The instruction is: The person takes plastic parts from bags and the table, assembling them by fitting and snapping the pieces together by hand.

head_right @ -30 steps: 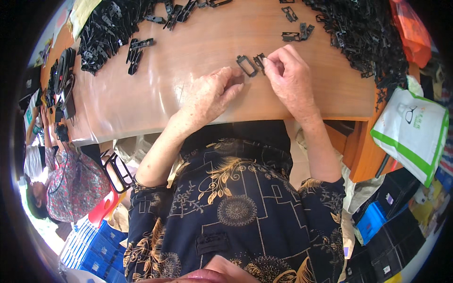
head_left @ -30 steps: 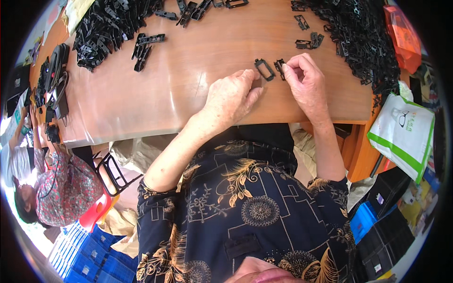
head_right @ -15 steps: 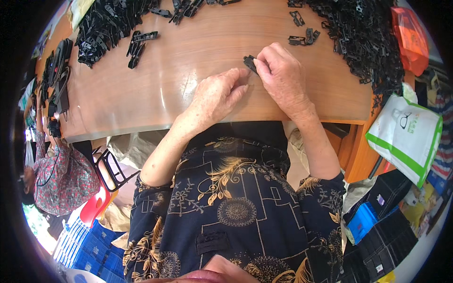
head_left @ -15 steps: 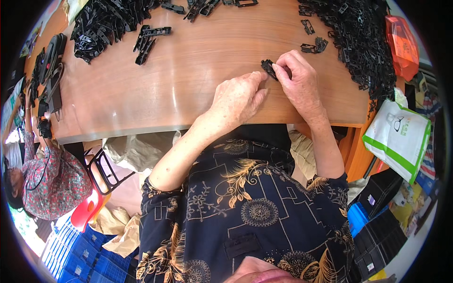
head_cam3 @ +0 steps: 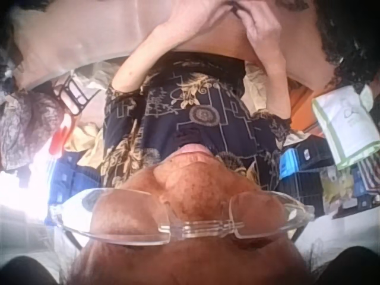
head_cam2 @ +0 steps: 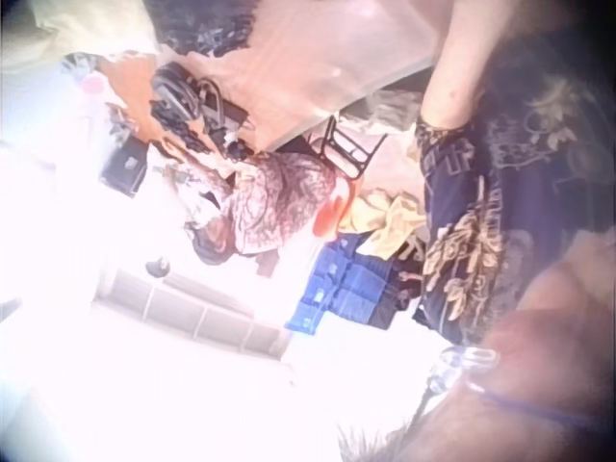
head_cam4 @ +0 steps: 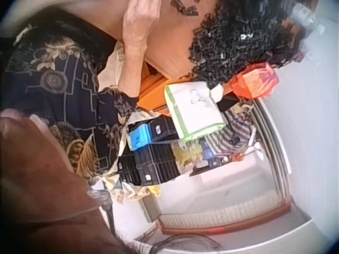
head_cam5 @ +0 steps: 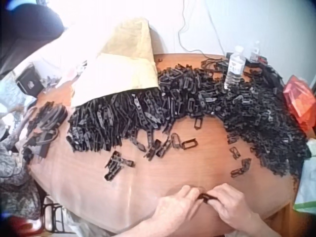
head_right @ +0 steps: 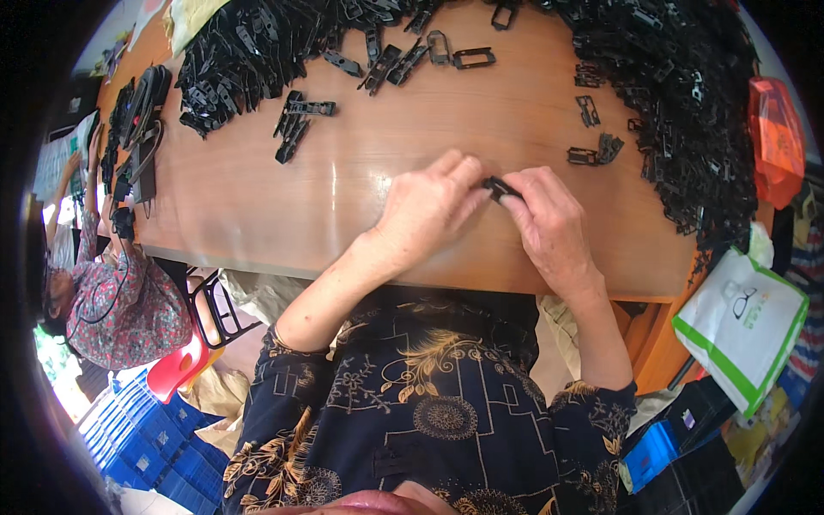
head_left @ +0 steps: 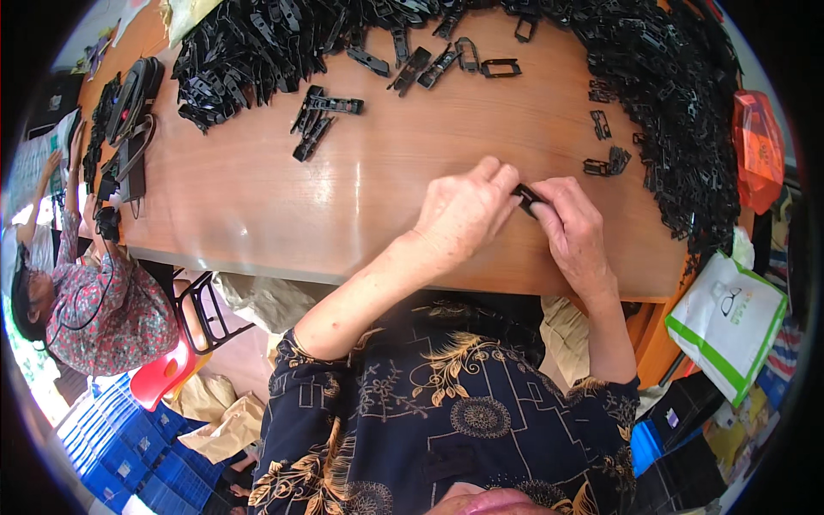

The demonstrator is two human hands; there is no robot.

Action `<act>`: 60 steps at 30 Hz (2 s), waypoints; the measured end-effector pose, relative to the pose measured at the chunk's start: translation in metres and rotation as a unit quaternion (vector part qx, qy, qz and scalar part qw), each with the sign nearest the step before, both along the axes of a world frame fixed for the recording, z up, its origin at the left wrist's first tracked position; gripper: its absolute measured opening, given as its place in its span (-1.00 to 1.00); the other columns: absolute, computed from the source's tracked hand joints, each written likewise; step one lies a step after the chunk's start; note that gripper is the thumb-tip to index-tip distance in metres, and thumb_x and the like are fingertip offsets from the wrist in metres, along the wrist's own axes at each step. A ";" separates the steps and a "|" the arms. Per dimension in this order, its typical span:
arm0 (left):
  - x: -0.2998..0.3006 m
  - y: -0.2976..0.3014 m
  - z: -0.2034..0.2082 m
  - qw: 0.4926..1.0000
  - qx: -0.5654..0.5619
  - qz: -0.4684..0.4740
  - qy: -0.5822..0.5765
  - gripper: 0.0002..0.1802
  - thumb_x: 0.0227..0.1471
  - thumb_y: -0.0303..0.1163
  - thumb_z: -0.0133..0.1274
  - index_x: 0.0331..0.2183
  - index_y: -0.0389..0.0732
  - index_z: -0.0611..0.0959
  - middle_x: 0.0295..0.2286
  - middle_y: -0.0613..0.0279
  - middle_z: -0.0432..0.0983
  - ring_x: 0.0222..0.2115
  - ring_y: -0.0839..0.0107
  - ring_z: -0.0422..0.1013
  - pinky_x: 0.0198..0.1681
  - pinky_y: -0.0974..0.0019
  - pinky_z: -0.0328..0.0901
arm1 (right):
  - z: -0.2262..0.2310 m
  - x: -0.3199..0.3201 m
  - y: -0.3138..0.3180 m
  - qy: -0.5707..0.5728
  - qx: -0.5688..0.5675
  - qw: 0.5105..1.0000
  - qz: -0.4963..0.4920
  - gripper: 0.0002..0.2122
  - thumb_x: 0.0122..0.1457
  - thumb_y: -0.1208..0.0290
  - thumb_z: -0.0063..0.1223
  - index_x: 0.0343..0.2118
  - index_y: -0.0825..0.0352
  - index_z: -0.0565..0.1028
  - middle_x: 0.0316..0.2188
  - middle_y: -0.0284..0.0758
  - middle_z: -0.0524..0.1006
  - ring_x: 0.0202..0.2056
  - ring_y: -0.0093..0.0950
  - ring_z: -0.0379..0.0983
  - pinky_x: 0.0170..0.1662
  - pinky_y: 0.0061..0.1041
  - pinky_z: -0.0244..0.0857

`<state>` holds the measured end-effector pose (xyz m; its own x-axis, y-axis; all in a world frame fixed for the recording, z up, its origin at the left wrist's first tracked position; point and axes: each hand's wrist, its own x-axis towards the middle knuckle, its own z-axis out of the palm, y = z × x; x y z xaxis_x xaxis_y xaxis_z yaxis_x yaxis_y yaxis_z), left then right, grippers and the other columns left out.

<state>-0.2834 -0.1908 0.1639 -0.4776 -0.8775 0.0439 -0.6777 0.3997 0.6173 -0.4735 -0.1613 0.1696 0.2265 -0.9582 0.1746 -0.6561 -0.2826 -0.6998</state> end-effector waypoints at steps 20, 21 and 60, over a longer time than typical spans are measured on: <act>0.048 -0.048 -0.019 0.959 0.143 0.122 0.212 -0.81 0.18 -0.33 -0.02 -0.20 -0.20 0.48 -0.47 0.23 0.51 -0.64 0.42 0.41 -0.59 0.39 0.28 | -0.011 0.002 -0.001 -0.026 -0.084 0.996 0.029 -0.78 0.12 0.65 0.10 -0.15 0.39 0.50 -0.41 -0.25 0.48 -0.41 -0.35 0.46 -0.35 -0.45 0.37; 0.040 -0.032 0.004 0.868 0.332 0.145 0.340 -0.76 0.22 -0.31 -0.04 -0.15 -0.25 0.52 -0.53 0.32 0.48 -0.70 0.63 0.28 -0.64 0.57 0.15 | -0.010 0.001 0.003 -0.025 -0.082 0.996 0.029 -0.78 0.12 0.65 0.10 -0.15 0.39 0.50 -0.41 -0.25 0.48 -0.41 -0.35 0.46 -0.35 -0.45 0.37; 0.012 0.027 0.014 0.747 0.516 0.094 0.408 -0.82 0.10 -0.35 0.20 -0.32 -0.23 0.58 -0.65 0.45 0.40 -0.70 0.70 0.23 -0.66 0.57 0.09 | -0.006 0.000 0.025 -0.482 0.343 0.806 -0.022 -0.83 0.17 0.51 0.19 -0.20 0.36 0.48 -0.45 -0.45 0.45 -0.54 -0.74 0.38 -0.51 -0.73 0.26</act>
<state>-0.2714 -0.1634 0.1780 -0.5246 -0.6943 -0.4928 0.1089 -0.6288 0.7699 -0.4737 -0.1361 0.1631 0.2652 -0.9076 -0.3255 0.2873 0.3966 -0.8719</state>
